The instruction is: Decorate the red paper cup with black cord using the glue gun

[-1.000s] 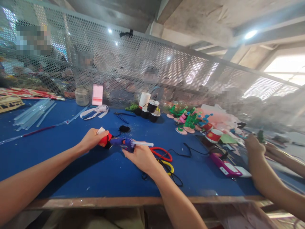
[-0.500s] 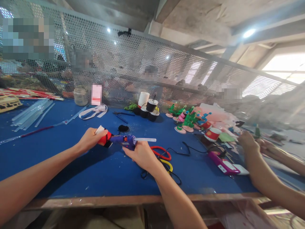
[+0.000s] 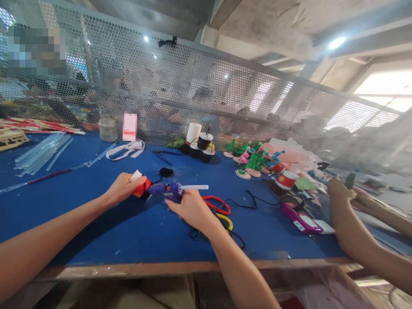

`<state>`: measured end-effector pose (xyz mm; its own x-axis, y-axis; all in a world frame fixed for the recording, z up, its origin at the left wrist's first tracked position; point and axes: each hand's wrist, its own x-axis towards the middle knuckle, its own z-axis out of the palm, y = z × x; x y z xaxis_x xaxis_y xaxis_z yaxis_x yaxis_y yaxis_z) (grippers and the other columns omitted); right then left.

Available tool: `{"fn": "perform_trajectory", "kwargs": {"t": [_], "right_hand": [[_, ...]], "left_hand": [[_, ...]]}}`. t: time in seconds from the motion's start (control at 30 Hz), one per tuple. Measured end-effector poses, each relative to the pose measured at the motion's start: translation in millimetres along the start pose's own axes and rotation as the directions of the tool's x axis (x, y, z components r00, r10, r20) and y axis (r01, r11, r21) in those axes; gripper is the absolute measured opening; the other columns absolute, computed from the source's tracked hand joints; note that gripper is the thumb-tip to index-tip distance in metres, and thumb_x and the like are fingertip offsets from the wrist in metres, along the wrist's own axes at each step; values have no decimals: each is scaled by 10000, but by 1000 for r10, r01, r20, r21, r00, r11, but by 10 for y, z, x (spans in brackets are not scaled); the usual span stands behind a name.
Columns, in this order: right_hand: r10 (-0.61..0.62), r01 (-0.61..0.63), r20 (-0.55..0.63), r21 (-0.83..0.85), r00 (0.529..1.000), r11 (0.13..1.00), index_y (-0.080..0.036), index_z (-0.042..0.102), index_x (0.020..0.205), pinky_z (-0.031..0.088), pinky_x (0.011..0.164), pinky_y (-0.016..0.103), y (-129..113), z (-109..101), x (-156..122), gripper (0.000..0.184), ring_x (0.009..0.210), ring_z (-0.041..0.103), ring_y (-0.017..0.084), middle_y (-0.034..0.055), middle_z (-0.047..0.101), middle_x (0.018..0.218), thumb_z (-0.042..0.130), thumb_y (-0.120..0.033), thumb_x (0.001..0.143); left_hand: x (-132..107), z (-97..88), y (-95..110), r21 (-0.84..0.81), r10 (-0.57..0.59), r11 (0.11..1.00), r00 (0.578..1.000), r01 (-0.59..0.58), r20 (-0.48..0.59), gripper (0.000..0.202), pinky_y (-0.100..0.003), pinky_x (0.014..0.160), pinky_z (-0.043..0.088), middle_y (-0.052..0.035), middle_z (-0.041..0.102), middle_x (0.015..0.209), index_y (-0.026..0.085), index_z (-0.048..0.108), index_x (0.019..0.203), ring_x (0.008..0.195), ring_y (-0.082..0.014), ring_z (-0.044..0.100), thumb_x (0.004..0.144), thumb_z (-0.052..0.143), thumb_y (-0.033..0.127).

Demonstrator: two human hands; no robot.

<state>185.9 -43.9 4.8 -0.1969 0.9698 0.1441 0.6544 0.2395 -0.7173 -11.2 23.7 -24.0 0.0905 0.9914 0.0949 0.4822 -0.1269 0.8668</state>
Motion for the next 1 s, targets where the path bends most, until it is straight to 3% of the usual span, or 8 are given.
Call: {"fn": "perform_trajectory", "kwargs": {"t": [0.5,0.77,1.0], "right_hand": [[42,-43,-110,-4,993,999,-187,500,509,348,354,201,57,-50,39,236,302,430,90,-50,439,318,538,-323,698],[35,-33,-70,25,997,999,-163,549,560,360,359,189,58,-77,-9,227,329,460,89,-32,490,369,536,-341,701],[70,-68,-104,30,992,997,-168,516,509,344,351,184,61,-107,12,257,311,425,77,-44,452,329,538,-338,700]], "left_hand": [[-65,-16,24,-5,124,992,991,-124,45,416,-209,424,187,49,272,440,166,370,424,449,-67,251,643,463,507],[-96,-34,82,-42,168,985,985,-167,28,410,-205,409,148,58,232,429,185,280,416,434,-54,213,638,476,469],[-131,-28,121,-69,180,982,983,-178,26,414,-200,402,154,59,247,418,177,307,405,424,-47,215,624,495,473]]}}
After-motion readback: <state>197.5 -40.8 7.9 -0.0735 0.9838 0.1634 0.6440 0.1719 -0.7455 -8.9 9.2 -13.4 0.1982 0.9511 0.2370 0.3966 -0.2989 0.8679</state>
